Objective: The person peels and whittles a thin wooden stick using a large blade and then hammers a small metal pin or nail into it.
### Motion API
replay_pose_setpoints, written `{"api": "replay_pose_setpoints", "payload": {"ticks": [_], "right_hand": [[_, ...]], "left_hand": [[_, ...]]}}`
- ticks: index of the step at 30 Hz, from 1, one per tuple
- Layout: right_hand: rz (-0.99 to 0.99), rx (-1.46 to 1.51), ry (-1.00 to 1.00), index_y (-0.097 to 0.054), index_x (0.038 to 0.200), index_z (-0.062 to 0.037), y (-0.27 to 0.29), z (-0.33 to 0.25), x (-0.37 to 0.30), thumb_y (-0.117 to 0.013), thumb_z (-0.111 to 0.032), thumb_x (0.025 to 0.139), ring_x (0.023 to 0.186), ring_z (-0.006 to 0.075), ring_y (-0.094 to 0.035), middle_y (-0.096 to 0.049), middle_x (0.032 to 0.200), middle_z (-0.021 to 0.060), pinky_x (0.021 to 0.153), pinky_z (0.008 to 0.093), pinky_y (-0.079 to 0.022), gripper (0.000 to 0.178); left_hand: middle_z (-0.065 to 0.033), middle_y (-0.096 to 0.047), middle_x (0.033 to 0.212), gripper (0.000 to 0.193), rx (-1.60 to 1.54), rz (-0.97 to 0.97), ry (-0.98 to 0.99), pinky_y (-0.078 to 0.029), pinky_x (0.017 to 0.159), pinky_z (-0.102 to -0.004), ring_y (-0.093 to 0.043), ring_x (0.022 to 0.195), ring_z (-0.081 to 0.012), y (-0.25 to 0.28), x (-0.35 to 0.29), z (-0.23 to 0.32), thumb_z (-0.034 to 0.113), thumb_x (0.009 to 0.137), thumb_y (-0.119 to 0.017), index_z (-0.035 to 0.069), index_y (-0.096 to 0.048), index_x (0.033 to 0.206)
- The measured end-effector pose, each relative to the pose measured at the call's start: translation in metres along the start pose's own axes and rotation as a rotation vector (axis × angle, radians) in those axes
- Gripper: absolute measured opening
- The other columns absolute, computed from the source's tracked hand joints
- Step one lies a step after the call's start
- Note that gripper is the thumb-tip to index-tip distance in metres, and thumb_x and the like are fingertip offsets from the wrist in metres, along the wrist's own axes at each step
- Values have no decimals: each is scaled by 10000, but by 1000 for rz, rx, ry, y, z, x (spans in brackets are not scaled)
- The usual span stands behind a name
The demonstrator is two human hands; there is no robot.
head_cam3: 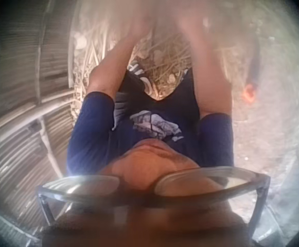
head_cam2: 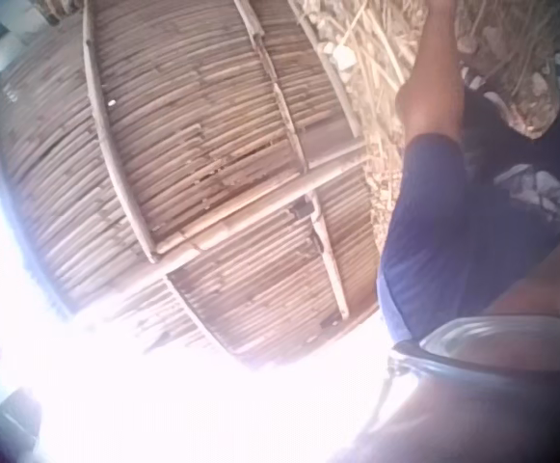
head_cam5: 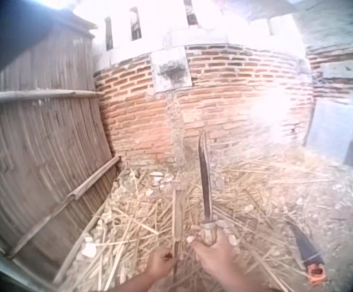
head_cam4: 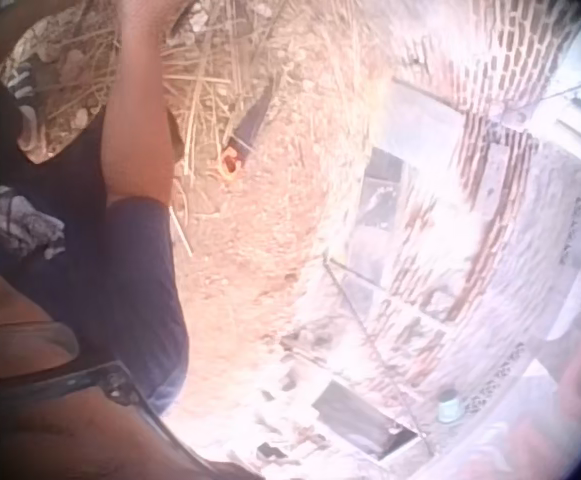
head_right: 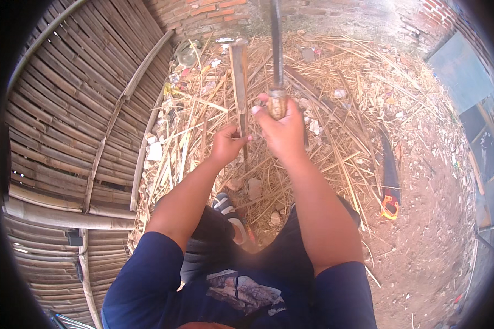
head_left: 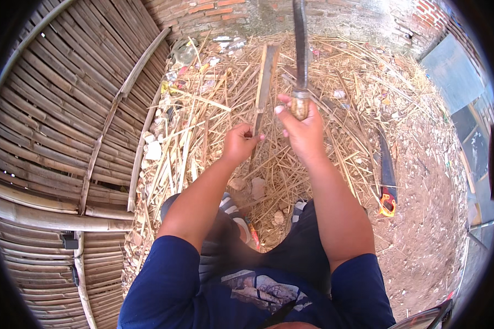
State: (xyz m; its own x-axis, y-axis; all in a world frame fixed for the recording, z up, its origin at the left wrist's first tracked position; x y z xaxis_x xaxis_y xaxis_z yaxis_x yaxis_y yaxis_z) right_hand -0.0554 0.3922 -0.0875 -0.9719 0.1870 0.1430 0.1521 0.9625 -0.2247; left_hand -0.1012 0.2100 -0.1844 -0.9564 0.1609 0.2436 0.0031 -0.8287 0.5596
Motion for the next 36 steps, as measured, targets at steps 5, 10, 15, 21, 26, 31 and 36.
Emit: {"api": "replay_pose_setpoints", "payload": {"ticks": [5, 10, 15, 21, 26, 31, 36], "right_hand": [[2, 108, 16, -546, 1013, -69, 0, -2, 6, -739, -101, 892, 540, 50, -502, -625, 804, -6, 472, 219, -414, 230], [-6, -3, 121, -596, 1089, -31, 12, 3, 12, -738, -144, 876, 650, 97, -571, -663, 859, 34, 587, 272, -468, 280], [12, -262, 178, -625, 1122, 15, 25, -32, -8, -743, -313, 867, 740, 202, -661, -706, 880, 114, 685, 351, -519, 432], [-196, -48, 48, -575, 1127, -11, 30, -78, -60, -589, -410, 1000, 529, 58, -502, -535, 677, -6, 494, 225, -418, 419], [-256, -13, -92, -566, 1083, -13, 26, -79, -80, -566, -399, 1017, 518, 67, -489, -536, 681, -3, 481, 243, -412, 392], [-294, -75, -158, -561, 1047, -22, 20, -77, -85, -573, -414, 1010, 521, 70, -496, -536, 681, -1, 485, 245, -420, 393], [-293, -160, -144, -567, 1046, -23, 14, -73, -86, -580, -437, 1000, 529, 75, -510, -540, 679, 3, 488, 254, -438, 417]], "left_hand": [[-95, -597, 784, 280, 97, -83, -85, -484, 637, -337, -576, 681, -210, -17, 2, 15, 186, 783, -846, -14, -656, 833], [-130, -660, 855, 207, 103, -7, -332, -514, 674, -357, -643, 740, -234, -9, -2, 45, 149, 862, -765, 14, -700, 1005], [-152, -669, 842, 193, 102, 88, -206, -523, 613, -355, -642, 690, -282, 17, -4, 55, 157, 876, -738, 14, -705, 1001], [-149, -685, 862, 188, 265, 216, -236, -518, 644, -377, -667, 733, -302, 29, 1, 12, 151, 864, -747, 12, -701, 982], [-150, -681, 851, 186, 217, 216, -203, -518, 644, -376, -669, 724, -295, 26, 1, 7, 153, 858, -756, 24, -706, 983], [-145, -679, 846, 191, 217, 262, -194, -519, 632, -359, -668, 705, -279, 30, 0, 1, 150, 851, -765, 28, -711, 987], [-141, -679, 849, 199, 224, 291, -176, -519, 627, -349, -669, 702, -270, 31, -3, 0, 145, 848, -766, 16, -711, 991]]}}
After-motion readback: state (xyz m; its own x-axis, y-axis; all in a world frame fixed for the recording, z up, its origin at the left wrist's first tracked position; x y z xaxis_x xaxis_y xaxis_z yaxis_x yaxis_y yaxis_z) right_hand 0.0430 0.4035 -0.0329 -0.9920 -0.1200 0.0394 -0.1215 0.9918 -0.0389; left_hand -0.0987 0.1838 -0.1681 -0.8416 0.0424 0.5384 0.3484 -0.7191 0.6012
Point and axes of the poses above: each hand's wrist, its own x-axis towards the middle knuckle, its own y-axis out of the back of the hand, z = x × y, the point moved 4 cm from there along x, towards the middle knuckle
